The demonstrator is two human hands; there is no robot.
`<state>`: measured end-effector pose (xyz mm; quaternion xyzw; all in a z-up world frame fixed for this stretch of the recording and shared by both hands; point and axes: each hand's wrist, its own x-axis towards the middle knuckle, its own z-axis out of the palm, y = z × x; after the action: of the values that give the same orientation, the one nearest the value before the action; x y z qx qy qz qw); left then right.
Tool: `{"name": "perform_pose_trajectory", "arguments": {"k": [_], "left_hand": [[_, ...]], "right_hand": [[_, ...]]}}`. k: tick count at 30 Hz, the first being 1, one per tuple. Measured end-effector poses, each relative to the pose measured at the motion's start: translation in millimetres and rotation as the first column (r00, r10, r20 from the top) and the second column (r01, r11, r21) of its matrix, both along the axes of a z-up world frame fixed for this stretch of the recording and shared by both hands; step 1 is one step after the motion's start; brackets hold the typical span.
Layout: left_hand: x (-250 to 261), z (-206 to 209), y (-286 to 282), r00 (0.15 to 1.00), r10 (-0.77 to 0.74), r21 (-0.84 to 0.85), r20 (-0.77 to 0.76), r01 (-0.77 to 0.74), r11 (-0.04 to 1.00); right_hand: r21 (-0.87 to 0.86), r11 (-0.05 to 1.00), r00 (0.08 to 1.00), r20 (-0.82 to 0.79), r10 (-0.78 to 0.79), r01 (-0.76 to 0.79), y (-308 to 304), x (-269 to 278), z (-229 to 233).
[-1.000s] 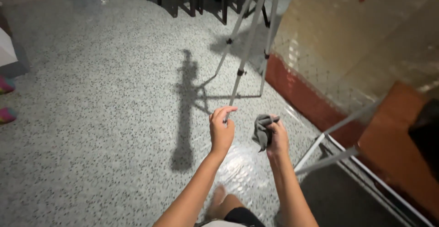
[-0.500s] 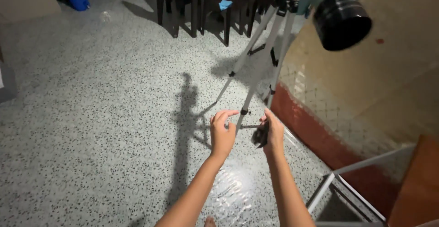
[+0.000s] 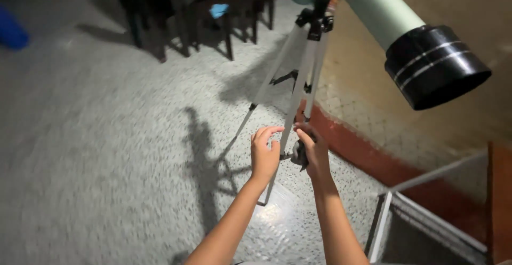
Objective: Cleaning a computer monitor, desk surface, and peripherals using a cloth and a brush.
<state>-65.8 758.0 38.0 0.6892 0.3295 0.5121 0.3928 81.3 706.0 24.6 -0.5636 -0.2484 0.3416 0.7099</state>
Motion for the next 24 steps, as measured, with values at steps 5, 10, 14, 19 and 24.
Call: {"name": "perform_pose_trajectory", "arguments": {"k": [5,10,14,19,24], "left_hand": [[17,0,83,0.984,-0.178,0.139,-0.021,0.179,0.974],[44,1,131,0.962,-0.273,0.041,-0.024,0.274,0.961],[77,0,167,0.953,-0.302,0.064,-0.007,0.302,0.951],[114,4,212,0.962,-0.269,0.062,0.047,0.266,0.962],[154,14,253,0.966,-0.259,-0.001,0.02,0.259,0.966]], "right_hand": [[0.009,0.983,0.98,-0.088,-0.18,0.181,53,6,11],[0.001,0.944,0.94,-0.089,-0.329,0.33,79,14,10],[-0.09,0.915,0.918,-0.007,-0.397,0.394,105,38,11],[-0.026,0.908,0.902,0.137,-0.41,0.417,144,81,-7],[0.065,0.876,0.834,0.279,-0.476,0.478,175,98,4]]}}
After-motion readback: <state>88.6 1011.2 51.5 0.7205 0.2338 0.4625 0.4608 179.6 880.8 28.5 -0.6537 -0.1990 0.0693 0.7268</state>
